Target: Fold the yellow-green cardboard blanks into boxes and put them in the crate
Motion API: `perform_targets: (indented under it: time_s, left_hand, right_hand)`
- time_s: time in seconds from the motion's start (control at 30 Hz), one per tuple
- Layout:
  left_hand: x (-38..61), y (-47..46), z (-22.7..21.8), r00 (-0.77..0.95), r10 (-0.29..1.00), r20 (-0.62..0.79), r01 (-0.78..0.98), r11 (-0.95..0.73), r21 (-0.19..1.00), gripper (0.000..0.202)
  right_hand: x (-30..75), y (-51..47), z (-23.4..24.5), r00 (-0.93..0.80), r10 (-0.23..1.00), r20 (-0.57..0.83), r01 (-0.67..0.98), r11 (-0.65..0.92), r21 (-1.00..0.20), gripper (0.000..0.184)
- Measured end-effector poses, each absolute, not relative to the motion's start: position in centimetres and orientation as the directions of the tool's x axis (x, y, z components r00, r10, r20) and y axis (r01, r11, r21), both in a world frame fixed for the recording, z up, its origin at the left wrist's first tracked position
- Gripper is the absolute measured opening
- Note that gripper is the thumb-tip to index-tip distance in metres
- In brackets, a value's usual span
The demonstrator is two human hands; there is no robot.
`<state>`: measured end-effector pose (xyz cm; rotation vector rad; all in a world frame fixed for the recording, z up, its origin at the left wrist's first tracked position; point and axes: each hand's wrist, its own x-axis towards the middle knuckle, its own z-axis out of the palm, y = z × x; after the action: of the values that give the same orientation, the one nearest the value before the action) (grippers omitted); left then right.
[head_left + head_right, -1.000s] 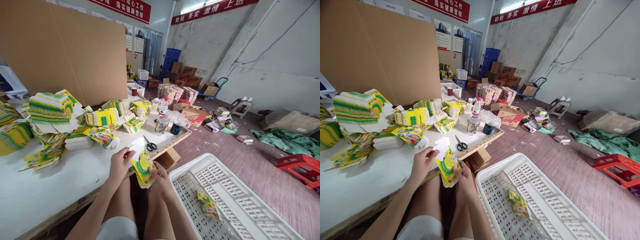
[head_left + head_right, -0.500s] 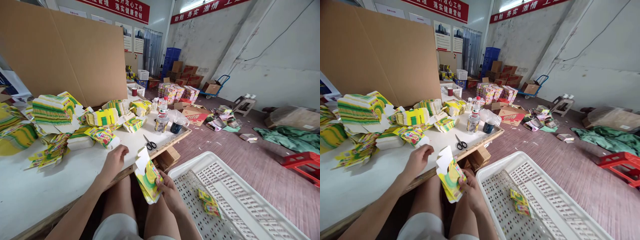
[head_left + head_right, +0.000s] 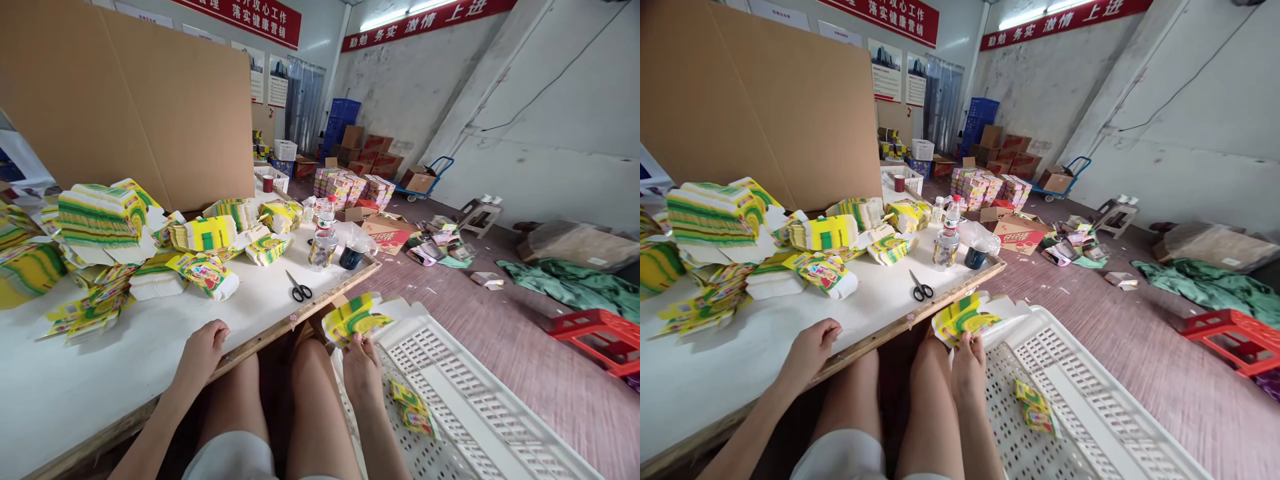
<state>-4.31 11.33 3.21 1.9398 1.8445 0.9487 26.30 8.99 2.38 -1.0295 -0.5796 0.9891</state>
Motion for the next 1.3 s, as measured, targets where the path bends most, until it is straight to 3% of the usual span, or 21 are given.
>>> perform_targets:
  time_s: [0.13, 0.27, 0.47, 0.67, 0.83, 1.07, 1.2, 1.3]
  left_hand:
    - [-4.9, 11.9, 2.3, -0.058, 0.976, 0.209, 0.780, -0.086, 0.620, 0.021]
    - [-4.9, 12.5, 1.2, -0.092, 0.970, 0.226, 0.773, -0.073, 0.630, 0.025]
    - [-5.2, 11.7, -0.8, -0.073, 0.953, 0.295, 0.742, -0.146, 0.654, 0.028]
    - [-5.1, 11.0, -1.1, -0.055, 0.949, 0.311, 0.691, -0.189, 0.698, 0.023]
    - [-5.2, 10.7, -0.5, -0.067, 0.957, 0.282, 0.658, -0.170, 0.734, 0.021]
    - [-5.5, 10.3, 0.5, -0.180, 0.956, 0.231, 0.532, -0.103, 0.840, 0.022]
    - [-2.9, 9.9, 2.4, -0.211, 0.967, 0.144, 0.322, -0.070, 0.944, 0.041]
    - [2.3, 9.4, 4.0, 0.011, 1.000, 0.008, -0.084, -0.007, 0.996, 0.049]
  right_hand:
    - [23.4, 12.3, 2.5, 0.367, 0.929, -0.046, -0.212, 0.036, -0.977, 0.043]
    - [18.6, 16.3, 2.5, 0.273, 0.958, -0.089, 0.123, -0.126, -0.984, 0.033]
    - [14.1, 19.4, 2.5, 0.288, 0.947, -0.144, 0.611, -0.297, -0.733, 0.032]
    - [14.4, 18.8, 2.8, 0.329, 0.942, -0.070, 0.784, -0.314, -0.536, 0.030]
    - [15.2, 18.9, 2.4, 0.353, 0.935, -0.038, 0.751, -0.307, -0.585, 0.029]
    - [16.7, 18.6, 3.0, 0.321, 0.947, -0.029, 0.475, -0.188, -0.860, 0.020]
    - [17.7, 15.6, 3.9, 0.206, 0.978, -0.033, 0.144, -0.064, -0.988, 0.036]
    - [19.7, 11.4, 4.1, 0.125, 0.990, -0.058, -0.116, -0.043, -0.992, 0.042]
